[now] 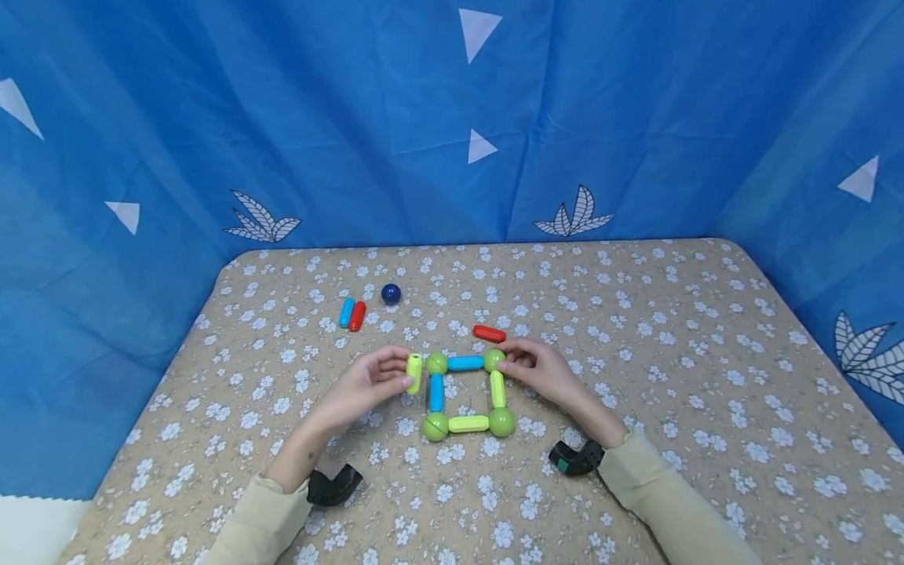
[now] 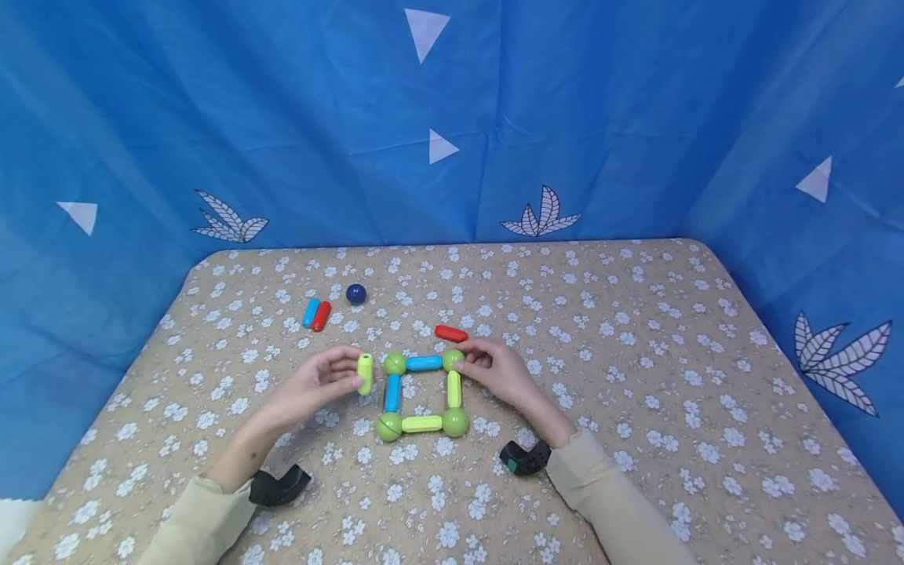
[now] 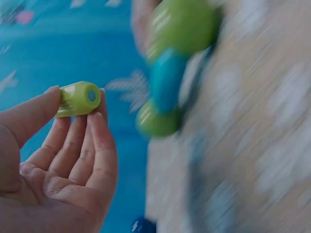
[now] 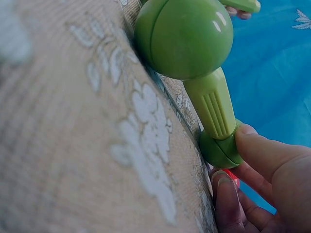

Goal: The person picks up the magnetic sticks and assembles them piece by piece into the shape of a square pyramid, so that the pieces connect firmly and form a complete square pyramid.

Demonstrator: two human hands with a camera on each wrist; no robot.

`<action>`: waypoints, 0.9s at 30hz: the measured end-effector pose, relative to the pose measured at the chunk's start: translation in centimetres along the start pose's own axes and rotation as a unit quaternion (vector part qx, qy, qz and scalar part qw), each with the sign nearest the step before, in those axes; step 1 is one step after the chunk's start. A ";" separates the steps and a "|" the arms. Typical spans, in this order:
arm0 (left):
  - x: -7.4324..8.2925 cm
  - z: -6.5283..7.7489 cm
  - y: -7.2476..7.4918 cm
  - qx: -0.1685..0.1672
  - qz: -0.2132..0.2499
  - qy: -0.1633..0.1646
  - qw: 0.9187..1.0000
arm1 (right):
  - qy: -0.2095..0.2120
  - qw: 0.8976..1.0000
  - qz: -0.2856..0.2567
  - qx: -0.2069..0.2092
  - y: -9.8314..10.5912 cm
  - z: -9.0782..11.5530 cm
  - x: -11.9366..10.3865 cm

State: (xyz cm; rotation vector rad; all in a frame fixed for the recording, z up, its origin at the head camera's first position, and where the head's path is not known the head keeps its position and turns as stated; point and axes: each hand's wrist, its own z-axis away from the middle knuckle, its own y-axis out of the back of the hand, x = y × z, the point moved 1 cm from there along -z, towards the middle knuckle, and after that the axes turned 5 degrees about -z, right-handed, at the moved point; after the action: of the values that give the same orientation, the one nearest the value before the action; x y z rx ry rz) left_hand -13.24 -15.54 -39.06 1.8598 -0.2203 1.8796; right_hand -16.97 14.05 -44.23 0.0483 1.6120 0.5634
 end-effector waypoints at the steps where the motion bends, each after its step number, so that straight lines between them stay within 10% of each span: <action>1: -0.2 0.0 -0.7 -0.015 0.000 -0.004 1.000 | 0.001 1.000 -0.003 0.001 0.0 0.0 0.0; 16: -2.0 0.4 -2.7 -0.111 0.076 -0.068 0.989 | -0.010 1.000 0.006 0.003 -0.1 0.0 -0.2; 27: -3.2 0.2 -2.5 -0.126 0.025 -0.076 0.989 | 0.002 1.000 0.004 0.004 -0.1 -0.1 -0.2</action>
State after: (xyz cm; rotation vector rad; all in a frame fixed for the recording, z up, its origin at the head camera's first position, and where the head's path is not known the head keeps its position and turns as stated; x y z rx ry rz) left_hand -12.13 -14.19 -42.70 1.8372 -0.5344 1.6543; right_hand -16.98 13.91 -44.03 0.0595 1.6179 0.5641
